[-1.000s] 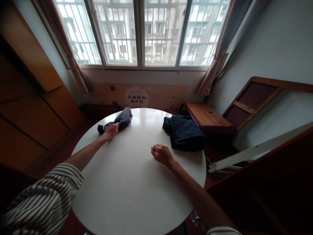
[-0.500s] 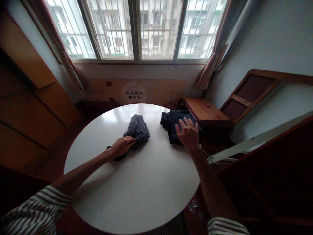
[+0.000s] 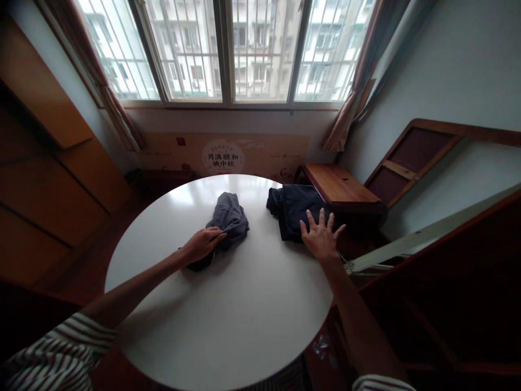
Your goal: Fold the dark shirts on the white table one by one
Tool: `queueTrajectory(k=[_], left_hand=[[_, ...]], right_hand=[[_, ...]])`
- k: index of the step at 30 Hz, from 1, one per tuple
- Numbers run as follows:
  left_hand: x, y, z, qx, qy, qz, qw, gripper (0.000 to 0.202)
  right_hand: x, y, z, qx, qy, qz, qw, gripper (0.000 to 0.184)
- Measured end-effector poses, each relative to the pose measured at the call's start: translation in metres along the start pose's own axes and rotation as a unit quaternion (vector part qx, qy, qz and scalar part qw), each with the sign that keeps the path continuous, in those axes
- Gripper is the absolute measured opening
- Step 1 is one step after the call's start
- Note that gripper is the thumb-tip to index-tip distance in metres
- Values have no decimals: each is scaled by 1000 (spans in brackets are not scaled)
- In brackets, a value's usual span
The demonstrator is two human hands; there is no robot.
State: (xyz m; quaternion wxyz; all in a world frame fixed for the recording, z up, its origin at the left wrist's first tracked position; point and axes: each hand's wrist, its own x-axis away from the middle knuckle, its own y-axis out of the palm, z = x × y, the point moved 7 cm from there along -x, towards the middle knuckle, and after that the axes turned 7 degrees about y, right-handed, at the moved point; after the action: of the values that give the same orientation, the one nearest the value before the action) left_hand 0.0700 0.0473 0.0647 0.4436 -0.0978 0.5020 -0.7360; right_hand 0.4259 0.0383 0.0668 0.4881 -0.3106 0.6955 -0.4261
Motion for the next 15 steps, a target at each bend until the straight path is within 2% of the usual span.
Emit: queueTrajectory(k=[2,4,5,6,8,10,11,12,13,15], left_hand=[[-2,-10,0,88,-21,55,994,50],[-1,-17,-3,196,-69,85,975,53],[1,-17,-3,256,-97,81,958,54],[2,-16,-3,318,-119,67,938,53],[6,-10,3,429,-142,39,891,49],[9,-6,9,500,-141,38,853,45],[10,-5,10,518,-137,50,843,45],[12,-3,8,524,-134,67,839,46],[13,-3,6,519,-134,87,840,48],[17,-6,-6,477,-144,123,858,56]], right_hand=[[4,-18,-22,-46,-36,53,997,56],[12,-28,-50,-153,-86,54,983,50],[18,-27,-66,-223,-107,14,969,46],[24,-22,-83,-295,-123,-51,946,44],[42,-4,-118,-412,-139,-220,873,47],[60,10,-148,-465,-137,-336,807,67],[66,14,-159,-472,-142,-359,793,78],[70,17,-168,-466,-153,-364,792,81],[73,18,-175,-448,-169,-358,801,74],[77,20,-185,-387,-208,-342,831,36]])
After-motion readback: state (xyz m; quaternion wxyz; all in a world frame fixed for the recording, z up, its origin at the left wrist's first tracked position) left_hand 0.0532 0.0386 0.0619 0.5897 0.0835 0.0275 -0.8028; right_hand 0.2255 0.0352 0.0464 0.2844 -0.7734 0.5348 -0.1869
